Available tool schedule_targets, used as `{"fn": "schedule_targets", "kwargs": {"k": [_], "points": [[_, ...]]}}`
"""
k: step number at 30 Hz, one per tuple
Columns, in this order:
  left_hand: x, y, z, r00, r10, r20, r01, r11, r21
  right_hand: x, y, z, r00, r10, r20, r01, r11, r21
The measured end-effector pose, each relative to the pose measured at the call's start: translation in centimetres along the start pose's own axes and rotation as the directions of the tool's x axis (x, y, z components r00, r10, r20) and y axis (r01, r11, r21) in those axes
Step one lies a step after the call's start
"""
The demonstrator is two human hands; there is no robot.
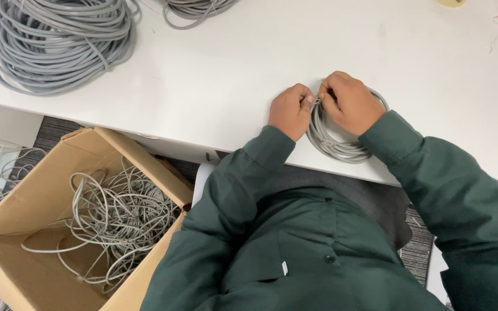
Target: The person uncoils a grey cable by hand and then recoils it into a smaller loop before securing the bundle by twisting a thin wire around it.
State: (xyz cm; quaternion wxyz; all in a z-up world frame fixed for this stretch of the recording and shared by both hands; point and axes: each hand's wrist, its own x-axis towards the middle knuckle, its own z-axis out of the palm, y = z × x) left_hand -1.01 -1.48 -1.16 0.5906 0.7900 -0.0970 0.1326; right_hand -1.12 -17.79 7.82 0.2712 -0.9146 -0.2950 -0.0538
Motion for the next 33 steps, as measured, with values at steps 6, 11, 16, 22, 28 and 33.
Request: {"fn": "schedule_targets", "kwargs": {"k": [6,11,16,22,28,33], "points": [[0.0,-0.2,0.1,0.998,0.065,-0.027,-0.064,0.997,0.051,-0.1,0.2,-0.4,1.0,0.026,-0.012,-0.025,0.994,0.108],[0.0,0.5,-0.2,1.0,0.002,-0.008,-0.002,1.0,0.03,-0.1,0.5,-0.7,0.997,0.077,0.015,-0.079,0.975,0.209],[0.1,0.5,-0.3,1.0,-0.008,0.023,0.007,0.999,0.047,0.4,-0.7,-1.0,0.988,0.152,0.025,-0.153,0.954,0.257],[0.1,0.4,-0.2,1.0,0.008,0.021,-0.009,0.999,0.042,0.4,-0.9,-0.8,0.99,0.138,0.02,-0.14,0.98,0.145],[-0.1,0.3,-0.1,0.999,0.037,-0.005,-0.037,0.997,0.072,0.2,-1.5,-1.2,0.998,-0.021,-0.062,0.018,0.999,-0.049],[-0.2,-0.1,0.4,0.989,0.142,-0.048,-0.138,0.987,0.086,0.1,-0.7,-0.9,0.994,-0.092,-0.057,0.086,0.991,-0.107]]}}
